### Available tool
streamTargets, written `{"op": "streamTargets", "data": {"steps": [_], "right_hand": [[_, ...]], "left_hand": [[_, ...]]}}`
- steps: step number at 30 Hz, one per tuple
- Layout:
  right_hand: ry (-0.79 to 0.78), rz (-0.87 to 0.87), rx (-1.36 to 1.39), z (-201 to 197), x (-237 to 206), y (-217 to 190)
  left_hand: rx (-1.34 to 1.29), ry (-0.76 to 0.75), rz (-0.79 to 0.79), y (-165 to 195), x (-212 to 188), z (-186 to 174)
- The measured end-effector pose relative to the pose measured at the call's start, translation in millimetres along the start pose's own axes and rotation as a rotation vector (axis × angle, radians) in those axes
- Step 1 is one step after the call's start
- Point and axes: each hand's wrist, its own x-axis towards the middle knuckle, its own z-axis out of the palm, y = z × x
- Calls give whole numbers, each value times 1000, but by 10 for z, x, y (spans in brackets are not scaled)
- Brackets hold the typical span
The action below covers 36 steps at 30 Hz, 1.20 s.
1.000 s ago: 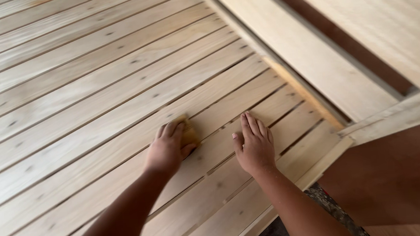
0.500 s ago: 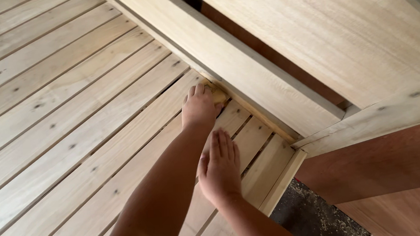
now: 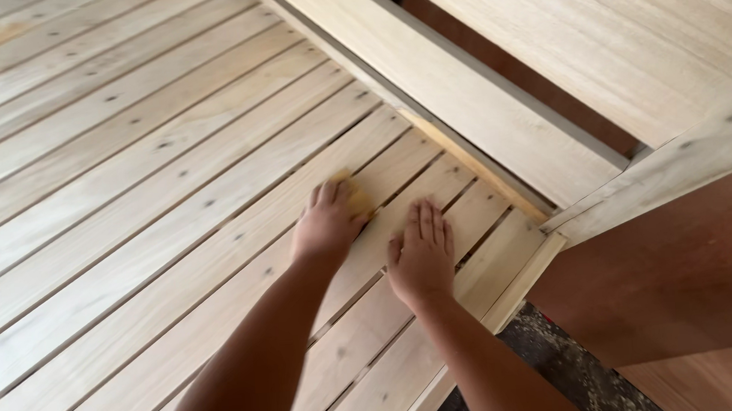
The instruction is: The person sands the slatted wooden surface of a large furniture frame by hand, rubbing a folded piece of sandpaper back and forth across the boards. They work over different sections of the panel, steadying the frame with their other hand, and finally rest both hands on the sanded surface.
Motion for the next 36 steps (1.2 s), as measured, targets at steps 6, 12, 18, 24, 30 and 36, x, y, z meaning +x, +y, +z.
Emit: {"op": "streamTargets", "data": {"steps": [6,12,18,24,30,36], "right_hand": [[-9,-64,-81,179,-403,-293],[-79,-106,-81,173,-719,-525],[-160,-144,-83,2,-846,-455],[-179,-143,-95,-57,-905,-458],[-157,-112,-112,-64,-866,-563],[-126,-212,-70,-7,-780,-838]], "left_hand": [[51,30,13,-863,-1143,-624],[80,36,-68,-1859,-2355,-1206],[162,73,-177,-2621,-3646,-1886],[-106,121,-312,-2710,-4111,-1732],[167,162,18,-1913,-3436,-1262],[218,-116,25,-642,-2362,-697]]}}
